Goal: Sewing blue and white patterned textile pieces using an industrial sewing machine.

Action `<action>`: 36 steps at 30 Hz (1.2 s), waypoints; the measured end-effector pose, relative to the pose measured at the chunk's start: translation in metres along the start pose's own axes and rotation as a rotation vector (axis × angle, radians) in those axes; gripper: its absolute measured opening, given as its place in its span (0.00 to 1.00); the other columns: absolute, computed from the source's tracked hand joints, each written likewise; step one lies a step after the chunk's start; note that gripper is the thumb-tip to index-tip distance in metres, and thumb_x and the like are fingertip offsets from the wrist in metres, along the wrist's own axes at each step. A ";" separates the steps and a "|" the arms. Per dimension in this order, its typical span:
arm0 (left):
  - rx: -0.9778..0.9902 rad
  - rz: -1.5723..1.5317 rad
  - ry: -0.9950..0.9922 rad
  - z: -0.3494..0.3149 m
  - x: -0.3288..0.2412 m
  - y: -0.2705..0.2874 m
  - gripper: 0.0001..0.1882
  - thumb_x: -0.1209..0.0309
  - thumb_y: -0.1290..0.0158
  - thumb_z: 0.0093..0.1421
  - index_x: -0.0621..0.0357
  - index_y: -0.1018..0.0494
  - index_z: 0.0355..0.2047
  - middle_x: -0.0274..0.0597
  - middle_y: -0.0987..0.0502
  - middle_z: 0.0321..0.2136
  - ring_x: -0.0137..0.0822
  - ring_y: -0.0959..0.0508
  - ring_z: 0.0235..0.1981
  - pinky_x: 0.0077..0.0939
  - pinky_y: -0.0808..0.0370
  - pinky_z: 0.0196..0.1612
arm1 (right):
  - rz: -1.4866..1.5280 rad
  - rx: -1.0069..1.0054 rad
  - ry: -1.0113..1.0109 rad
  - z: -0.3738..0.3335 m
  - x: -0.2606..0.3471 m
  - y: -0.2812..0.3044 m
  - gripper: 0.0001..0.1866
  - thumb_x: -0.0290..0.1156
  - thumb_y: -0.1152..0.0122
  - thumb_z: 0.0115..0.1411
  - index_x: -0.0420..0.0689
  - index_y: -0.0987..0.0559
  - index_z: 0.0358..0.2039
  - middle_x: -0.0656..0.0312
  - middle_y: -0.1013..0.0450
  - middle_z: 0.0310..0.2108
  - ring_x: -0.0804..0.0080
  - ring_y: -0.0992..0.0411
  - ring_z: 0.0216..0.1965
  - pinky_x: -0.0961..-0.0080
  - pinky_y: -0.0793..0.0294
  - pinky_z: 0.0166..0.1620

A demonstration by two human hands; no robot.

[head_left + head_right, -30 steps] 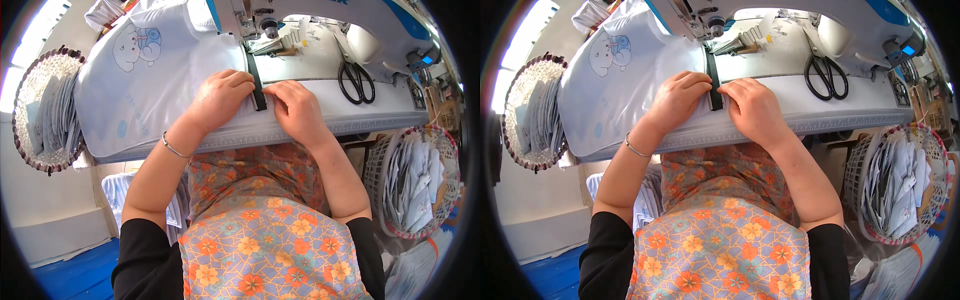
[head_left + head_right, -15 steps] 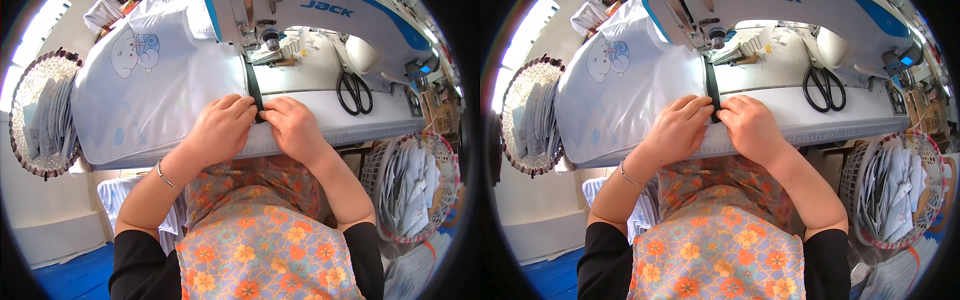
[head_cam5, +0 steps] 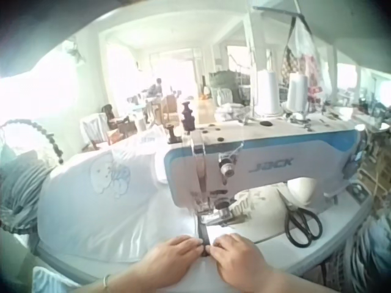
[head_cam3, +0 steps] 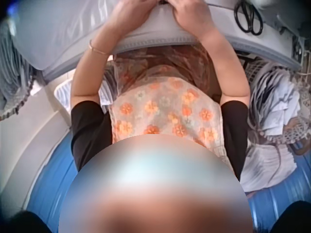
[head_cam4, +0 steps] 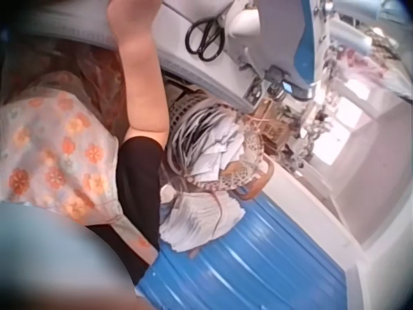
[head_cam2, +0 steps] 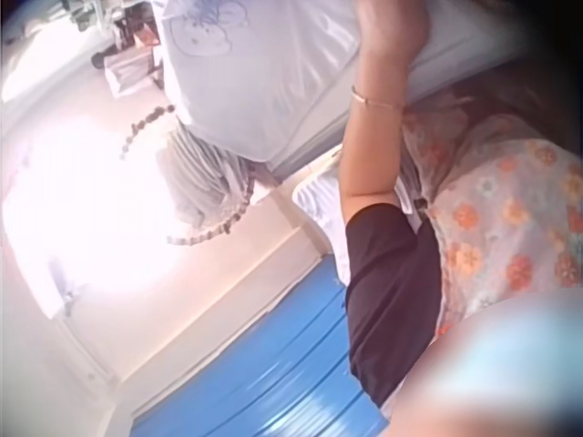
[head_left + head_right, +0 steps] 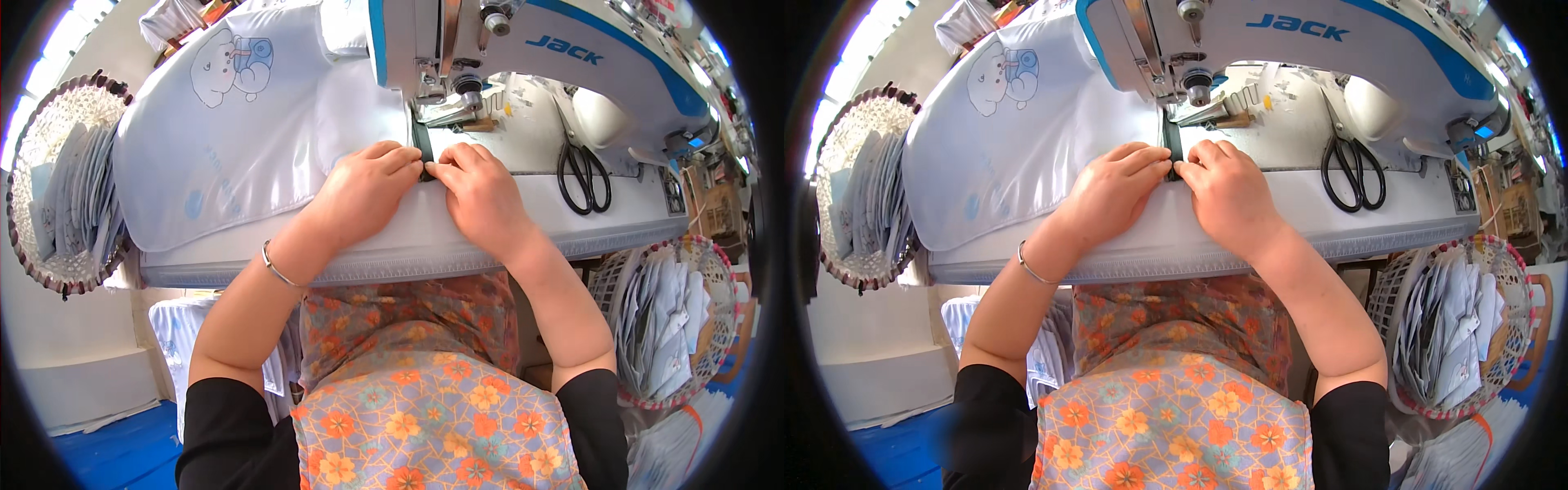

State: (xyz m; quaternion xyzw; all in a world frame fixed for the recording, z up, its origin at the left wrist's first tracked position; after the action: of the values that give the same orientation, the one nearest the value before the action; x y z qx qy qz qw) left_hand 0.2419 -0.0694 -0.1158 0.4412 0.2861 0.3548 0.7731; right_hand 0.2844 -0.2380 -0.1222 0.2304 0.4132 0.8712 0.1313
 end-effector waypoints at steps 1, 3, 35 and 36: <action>-0.004 0.001 -0.002 0.002 0.004 -0.001 0.15 0.76 0.44 0.54 0.61 0.21 0.43 0.41 0.20 0.47 0.43 0.20 0.51 0.35 0.19 0.49 | -0.003 -0.001 0.002 0.003 -0.002 -0.001 0.16 0.16 0.40 0.51 0.38 0.16 0.41 0.58 0.26 0.37 0.58 0.26 0.42 0.65 0.24 0.47; -0.013 -0.017 -0.007 0.006 0.012 -0.001 0.14 0.76 0.44 0.54 0.60 0.21 0.43 0.40 0.20 0.47 0.43 0.20 0.50 0.35 0.19 0.49 | -0.006 0.025 -0.013 0.008 -0.007 -0.005 0.16 0.16 0.40 0.51 0.39 0.16 0.42 0.59 0.27 0.36 0.59 0.27 0.41 0.65 0.24 0.47; -0.073 -0.153 0.020 0.026 0.079 -0.007 0.11 0.78 0.45 0.58 0.61 0.18 0.40 0.46 0.18 0.45 0.46 0.20 0.50 0.37 0.22 0.55 | 0.246 -0.143 -0.340 0.054 -0.050 0.038 0.06 0.22 0.36 0.60 0.34 0.20 0.36 0.56 0.23 0.27 0.73 0.26 0.27 0.75 0.27 0.34; -0.086 -0.152 0.020 0.024 0.083 -0.007 0.11 0.77 0.45 0.59 0.61 0.18 0.41 0.48 0.18 0.45 0.46 0.21 0.51 0.37 0.23 0.56 | 0.242 -0.096 -0.428 0.049 -0.048 0.032 0.06 0.24 0.35 0.60 0.35 0.20 0.35 0.57 0.23 0.26 0.75 0.27 0.27 0.75 0.28 0.34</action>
State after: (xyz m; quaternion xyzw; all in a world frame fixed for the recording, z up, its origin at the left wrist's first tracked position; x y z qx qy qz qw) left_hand 0.3100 -0.0171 -0.1223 0.3808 0.3110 0.3115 0.8132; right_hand 0.3497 -0.2459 -0.0839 0.4511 0.3034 0.8305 0.1214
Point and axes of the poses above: each hand's wrist, its own z-axis towards the middle knuckle, its own y-axis out of the back of the hand, x = y × z, the point moved 4 cm from there along z, towards the middle knuckle
